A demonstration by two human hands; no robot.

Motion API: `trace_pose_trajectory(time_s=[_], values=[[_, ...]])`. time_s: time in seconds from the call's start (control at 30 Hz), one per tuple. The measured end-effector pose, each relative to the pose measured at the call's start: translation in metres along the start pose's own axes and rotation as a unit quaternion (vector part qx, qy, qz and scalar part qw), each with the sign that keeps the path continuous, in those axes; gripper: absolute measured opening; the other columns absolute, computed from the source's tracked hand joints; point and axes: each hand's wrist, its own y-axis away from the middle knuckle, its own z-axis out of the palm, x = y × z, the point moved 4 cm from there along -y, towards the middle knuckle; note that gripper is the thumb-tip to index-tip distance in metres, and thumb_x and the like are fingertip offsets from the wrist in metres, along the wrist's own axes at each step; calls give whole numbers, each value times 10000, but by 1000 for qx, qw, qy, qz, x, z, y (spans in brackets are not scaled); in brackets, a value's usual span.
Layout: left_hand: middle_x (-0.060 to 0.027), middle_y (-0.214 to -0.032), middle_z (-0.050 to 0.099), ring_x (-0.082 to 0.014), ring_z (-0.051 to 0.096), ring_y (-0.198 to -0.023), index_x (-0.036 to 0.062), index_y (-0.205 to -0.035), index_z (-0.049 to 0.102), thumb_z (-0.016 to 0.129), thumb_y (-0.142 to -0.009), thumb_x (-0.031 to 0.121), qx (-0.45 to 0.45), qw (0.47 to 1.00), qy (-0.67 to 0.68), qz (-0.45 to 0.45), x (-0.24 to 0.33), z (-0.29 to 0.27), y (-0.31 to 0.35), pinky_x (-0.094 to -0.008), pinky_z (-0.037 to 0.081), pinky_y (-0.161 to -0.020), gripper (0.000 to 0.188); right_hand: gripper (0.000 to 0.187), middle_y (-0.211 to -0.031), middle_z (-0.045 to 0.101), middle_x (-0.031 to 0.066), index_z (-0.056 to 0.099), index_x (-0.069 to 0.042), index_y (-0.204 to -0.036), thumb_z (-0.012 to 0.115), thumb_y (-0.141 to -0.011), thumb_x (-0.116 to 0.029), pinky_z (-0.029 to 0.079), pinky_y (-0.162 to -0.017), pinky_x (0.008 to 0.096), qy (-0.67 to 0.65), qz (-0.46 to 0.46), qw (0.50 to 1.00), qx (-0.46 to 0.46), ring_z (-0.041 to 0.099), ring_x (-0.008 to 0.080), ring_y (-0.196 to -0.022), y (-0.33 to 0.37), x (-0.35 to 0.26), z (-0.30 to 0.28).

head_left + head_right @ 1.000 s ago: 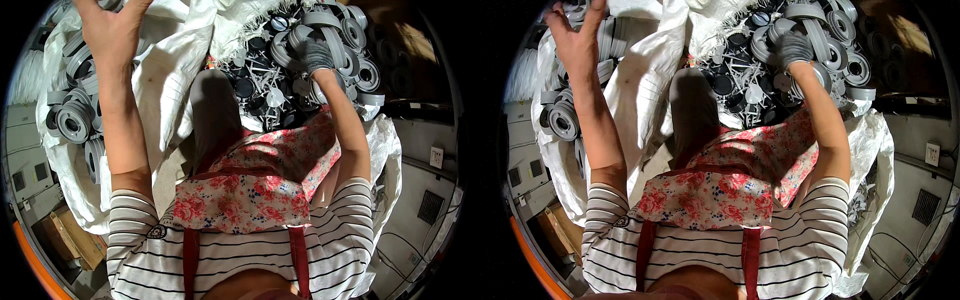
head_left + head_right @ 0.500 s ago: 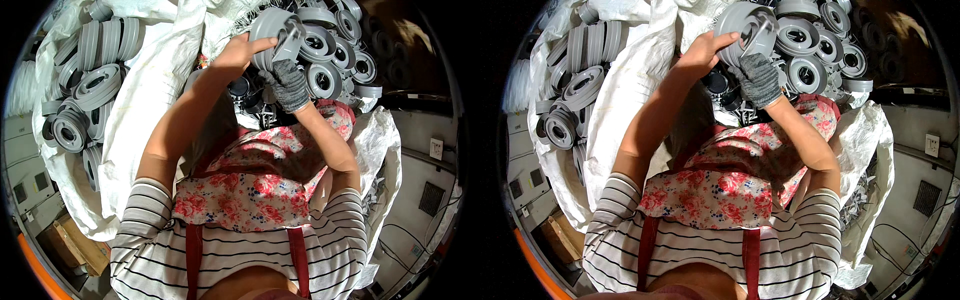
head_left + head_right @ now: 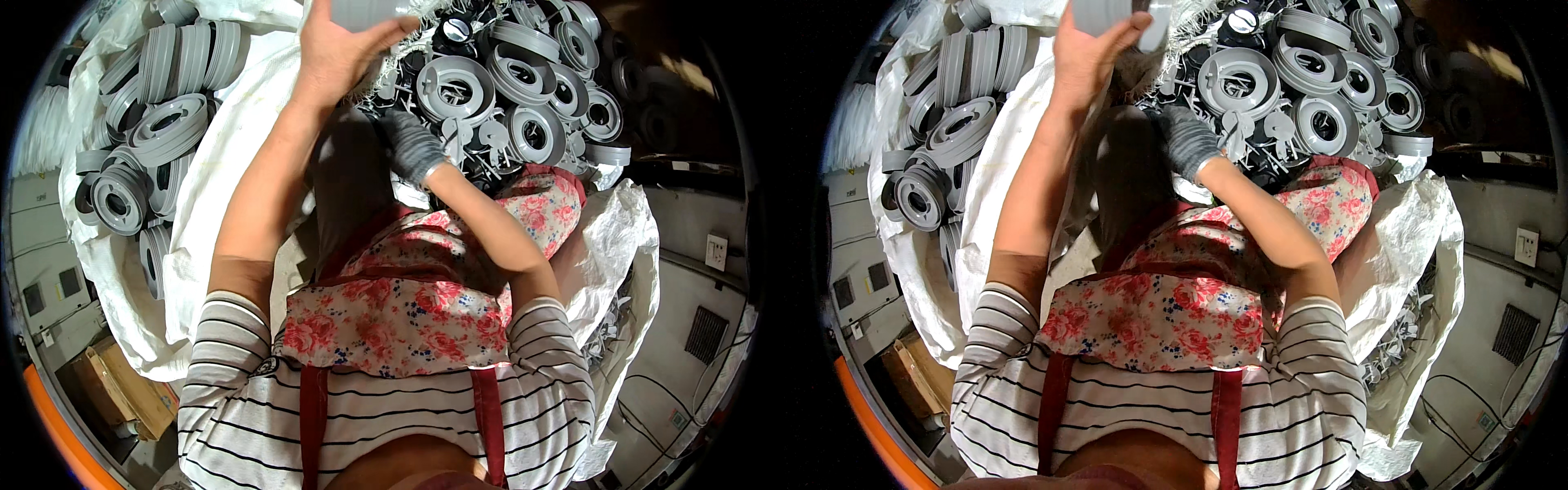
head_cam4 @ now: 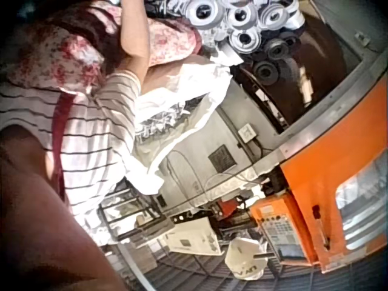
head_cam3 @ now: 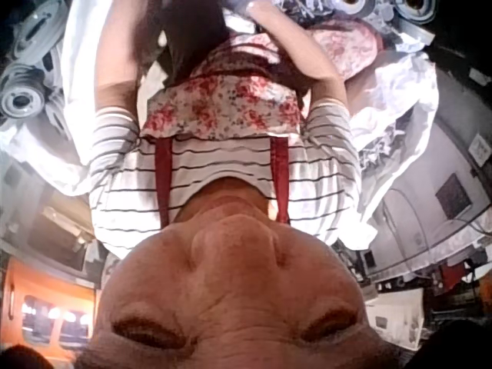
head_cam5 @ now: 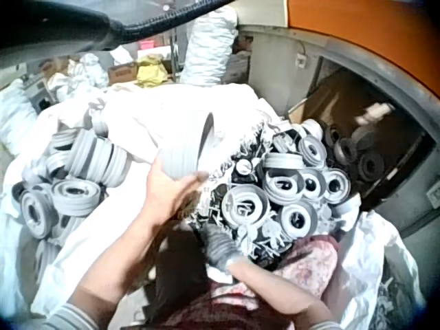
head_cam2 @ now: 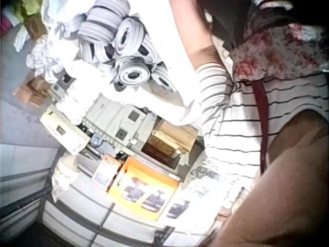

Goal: The person assembles grey plastic components by inserting black circular inserts into the center of the grey rings. They pick up a grey ring, place a black insert into it, and then place the assembled unit into a white sack. The person repeats this process continuously throughout the video.

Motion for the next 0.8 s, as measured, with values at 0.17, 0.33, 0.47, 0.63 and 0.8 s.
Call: trace_pose_trajectory(time_s=[0.17, 0.33, 0.47, 0.63, 0.8], values=[[-61, -786, 634, -151, 575, -718, -17, -935, 596, 734, -774, 217, -18, 998, -2, 61, -11, -3, 26, -306, 480, -656, 316, 405, -1182, 521, 220, 547, -56, -1177, 582, -793, -180, 411, -923, 461, 166, -74, 975, -125, 503, 374, -1090, -16, -8, -19], [-45, -830, 609, -132, 564, -747, -7, -944, 596, 724, -784, 213, 48, 984, 124, -121, -40, -12, 63, -291, 471, -666, 301, 657, -1075, 553, 241, 547, -24, -1119, 797, -618, -366, 442, -899, 429, 63, 80, 994, -39, 531, 375, -1026, -16, -4, -95], [-67, -911, 628, -132, 592, -801, -14, -1029, 596, 672, -840, 205, 10, 936, 262, -234, -70, 9, 99, -271, 485, -733, 299, 723, -1002, 572, 162, 541, 26, -1060, 864, -573, -400, 458, -855, 350, -189, 153, 961, 133, 563, 271, -944, -7, -6, -149], [-75, -861, 621, -126, 607, -744, -20, -1058, 567, 764, -765, 246, 0, 902, 315, -295, -68, 37, 114, -284, 517, -661, 442, 748, -1104, 592, 174, 504, 47, -1160, 830, -649, -392, 477, -850, 334, -196, 181, 934, 236, 587, 229, -980, 4, 8, -167], [-75, -811, 629, -126, 611, -667, -35, -1014, 557, 768, -765, 237, 43, 980, 103, -164, -58, 22, 106, -250, 506, -548, 425, 586, -938, 670, 125, 601, 36, -1100, 763, -745, -400, 518, -717, 276, -167, 291, 916, 220, 645, 174, -842, 12, 51, -162]])
